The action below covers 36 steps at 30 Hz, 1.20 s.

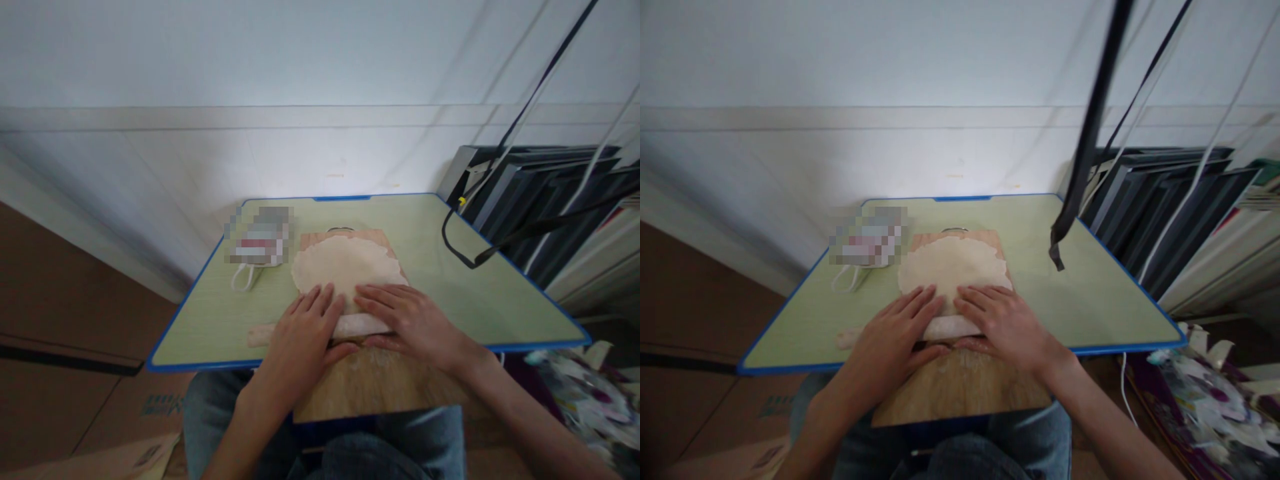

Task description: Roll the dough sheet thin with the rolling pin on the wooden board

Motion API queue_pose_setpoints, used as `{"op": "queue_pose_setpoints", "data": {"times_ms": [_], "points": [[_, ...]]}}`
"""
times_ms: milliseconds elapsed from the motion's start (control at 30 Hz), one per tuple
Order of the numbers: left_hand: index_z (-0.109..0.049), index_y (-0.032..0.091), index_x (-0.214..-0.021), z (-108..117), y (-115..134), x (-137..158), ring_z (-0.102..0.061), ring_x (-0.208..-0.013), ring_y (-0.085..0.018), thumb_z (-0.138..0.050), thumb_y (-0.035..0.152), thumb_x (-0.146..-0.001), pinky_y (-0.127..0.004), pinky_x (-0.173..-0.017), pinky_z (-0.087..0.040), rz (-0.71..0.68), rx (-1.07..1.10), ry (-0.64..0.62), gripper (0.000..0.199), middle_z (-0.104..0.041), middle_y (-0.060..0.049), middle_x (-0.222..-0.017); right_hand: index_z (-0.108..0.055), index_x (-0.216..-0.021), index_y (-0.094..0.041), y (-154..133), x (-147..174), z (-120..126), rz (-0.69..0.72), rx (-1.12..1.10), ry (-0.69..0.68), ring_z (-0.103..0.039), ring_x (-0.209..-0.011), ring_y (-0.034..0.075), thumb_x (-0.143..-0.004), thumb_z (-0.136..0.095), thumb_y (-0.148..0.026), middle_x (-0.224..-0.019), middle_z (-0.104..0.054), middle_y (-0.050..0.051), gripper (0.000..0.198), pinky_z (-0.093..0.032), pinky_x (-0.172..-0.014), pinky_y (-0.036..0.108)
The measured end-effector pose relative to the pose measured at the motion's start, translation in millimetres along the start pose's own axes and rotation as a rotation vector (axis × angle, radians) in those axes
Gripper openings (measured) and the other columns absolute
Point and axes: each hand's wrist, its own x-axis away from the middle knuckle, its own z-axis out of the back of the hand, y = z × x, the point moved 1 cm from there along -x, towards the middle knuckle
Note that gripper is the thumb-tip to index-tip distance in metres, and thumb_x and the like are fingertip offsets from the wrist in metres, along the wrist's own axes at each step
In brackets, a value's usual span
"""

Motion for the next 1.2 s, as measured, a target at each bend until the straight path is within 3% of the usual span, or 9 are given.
{"op": "queue_pose_setpoints", "data": {"times_ms": [300,533,767,933,1067,1200], "points": [[-0.048,0.016,-0.13,-0.7,-1.7,-0.8,-0.042,-0.13,-0.029,-0.068,0.044,-0.078,-0.043,-0.105,-0.039,0.006,0.01,0.0,0.062,-0.045,-0.014,-0.142,-0.063,-0.114,-0.015,-3.1,2.4,6.2,0.139,0.024,0.105,-0.065,-0.099,0.022,-0.087,-0.057,-0.035,-0.108,-0.07,0.009,0.034,-0.053,-0.085,0.038],[-0.047,0.015,-0.13,-1.5,-2.5,-1.7,-0.044,-0.129,-0.031,-0.071,0.041,-0.075,-0.045,-0.103,-0.042,-0.009,0.001,-0.013,0.066,-0.045,-0.016,-0.141,-0.065,-0.098,-0.01,-4.3,5.0,8.4,0.298,0.026,0.327,-0.068,-0.082,0.018,-0.087,-0.059,-0.021,-0.094,-0.073,0.008,0.017,-0.056,-0.071,0.032],[-0.048,0.016,-0.13,-0.8,-3.2,-0.9,-0.045,-0.128,-0.031,-0.073,0.04,-0.073,-0.044,-0.101,-0.044,-0.005,-0.01,0.006,0.067,-0.046,-0.015,-0.141,-0.065,-0.097,-0.01,-7.3,2.4,11.8,0.29,0.023,0.331,-0.067,-0.075,0.015,-0.093,-0.049,-0.019,-0.088,-0.074,0.006,0.018,-0.055,-0.067,0.03],[-0.049,0.016,-0.129,-3.7,-2.3,-0.9,-0.046,-0.127,-0.032,-0.073,0.042,-0.073,-0.045,-0.1,-0.045,-0.01,-0.008,0.021,0.066,-0.046,-0.015,-0.14,-0.063,-0.098,-0.01,-6.4,2.1,9.9,0.284,-0.018,0.335,-0.066,-0.077,0.016,-0.09,-0.055,-0.021,-0.089,-0.073,0.005,0.015,-0.053,-0.069,0.03],[-0.048,0.016,-0.131,-4.5,-2.8,1.2,-0.044,-0.128,-0.033,-0.072,0.043,-0.074,-0.048,-0.102,-0.042,-0.005,0.021,-0.012,0.067,-0.044,-0.016,-0.142,-0.061,-0.102,-0.011,-5.6,4.0,7.1,0.248,0.01,0.266,-0.064,-0.074,0.017,-0.09,-0.055,-0.027,-0.085,-0.071,0.004,0.021,-0.051,-0.065,0.031],[-0.034,0.02,-0.142,9.2,-15.1,10.9,-0.033,-0.136,-0.028,-0.058,0.051,-0.084,-0.047,-0.109,-0.033,-0.162,0.179,-0.127,0.07,-0.034,-0.011,-0.149,-0.059,-0.107,-0.013,-5.0,3.9,4.5,0.218,0.036,0.19,-0.061,-0.074,0.017,-0.09,-0.055,-0.025,-0.085,-0.068,0.003,0.021,-0.048,-0.063,0.032]]}}
